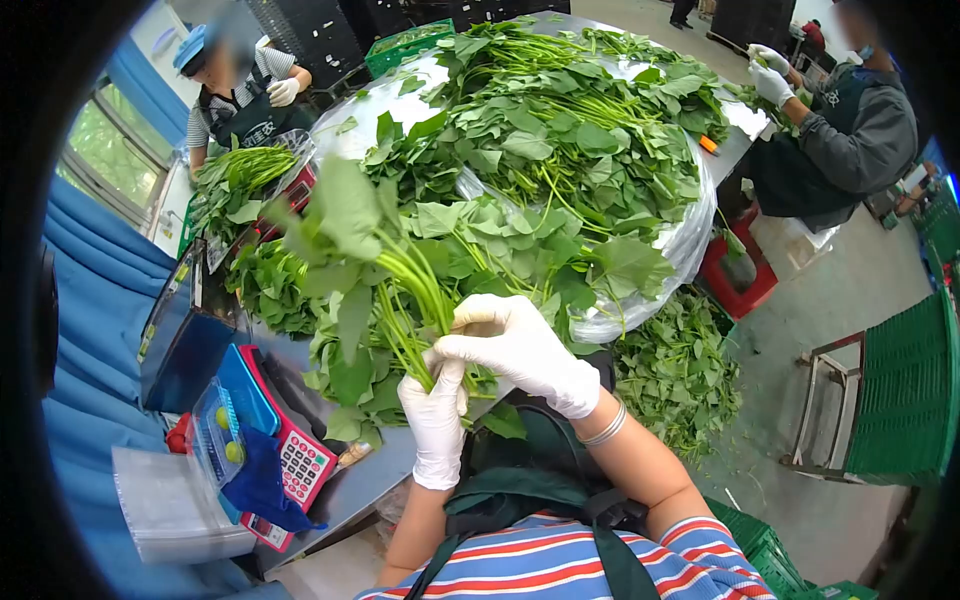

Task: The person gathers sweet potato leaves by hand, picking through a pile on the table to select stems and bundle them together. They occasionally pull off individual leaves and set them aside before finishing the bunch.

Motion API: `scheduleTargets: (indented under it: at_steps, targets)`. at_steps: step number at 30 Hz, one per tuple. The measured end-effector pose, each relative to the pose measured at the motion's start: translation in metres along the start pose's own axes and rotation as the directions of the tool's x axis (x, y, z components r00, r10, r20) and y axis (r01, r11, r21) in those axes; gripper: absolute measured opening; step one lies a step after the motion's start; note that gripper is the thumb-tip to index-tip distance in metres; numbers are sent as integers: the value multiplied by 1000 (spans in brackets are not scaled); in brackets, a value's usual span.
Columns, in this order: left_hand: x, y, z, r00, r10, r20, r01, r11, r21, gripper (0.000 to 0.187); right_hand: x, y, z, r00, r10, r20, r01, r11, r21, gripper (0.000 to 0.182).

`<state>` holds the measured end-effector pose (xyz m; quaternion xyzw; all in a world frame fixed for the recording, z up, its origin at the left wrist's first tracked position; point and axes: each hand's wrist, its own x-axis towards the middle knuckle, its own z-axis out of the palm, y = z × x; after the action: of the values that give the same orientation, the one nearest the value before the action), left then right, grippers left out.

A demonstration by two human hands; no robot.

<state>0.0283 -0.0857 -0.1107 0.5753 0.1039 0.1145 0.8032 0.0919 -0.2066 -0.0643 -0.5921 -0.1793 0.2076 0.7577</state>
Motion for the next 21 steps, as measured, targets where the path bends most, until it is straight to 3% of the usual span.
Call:
scheduleTargets:
  at_steps: [3, 7, 8, 11, 12, 14, 15, 17, 18, 21]
  targets:
    - [0, 7, 11, 997, -5, -76, 4, 1000, -15, 18, -4, -11, 9, 992, -1, -124, 11, 996, 85, 10]
    - [0, 2, 18, 994, 36, -99, -42, 997, -60, 18, -5, 8, 18, 944, -110, -311, 119, 993, 10, 8]
    - [1, -2, 18, 996, 9, -94, -19, 994, -104, 18, -4, 12, 21, 944, -69, -321, 127, 978, 163, 8]
    - [2, -8, 14, 998, -13, -60, 9, 998, -70, 24, -1, 18, 20, 932, -58, -359, 115, 984, 139, 9]
    - [4, -10, 9, 1000, 3, -9, -4, 993, -116, 27, 0, 21, 16, 932, -60, -359, 116, 984, 139, 9]
    - [10, -3, 5, 1000, 26, 12, -24, 993, -118, 38, 1, 25, 8, 942, -150, -300, 88, 974, -211, 10]
    - [14, 0, 4, 999, -14, 39, 19, 989, -146, 38, 0, 24, 9, 942, -151, -300, 89, 973, -212, 10]
    - [21, 1, -2, 984, -65, 163, 103, 967, -234, 36, -4, 19, 16, 987, -25, -160, 44, 993, 114, 12]
    - [20, 3, 0, 985, -61, 161, 99, 967, -237, 36, -4, 27, 16, 977, -89, -191, 87, 996, -15, 14]
    - [16, 9, 7, 987, -129, 101, 155, 933, -324, 30, -10, 26, 15, 975, -58, -217, 70, 996, 48, 14]
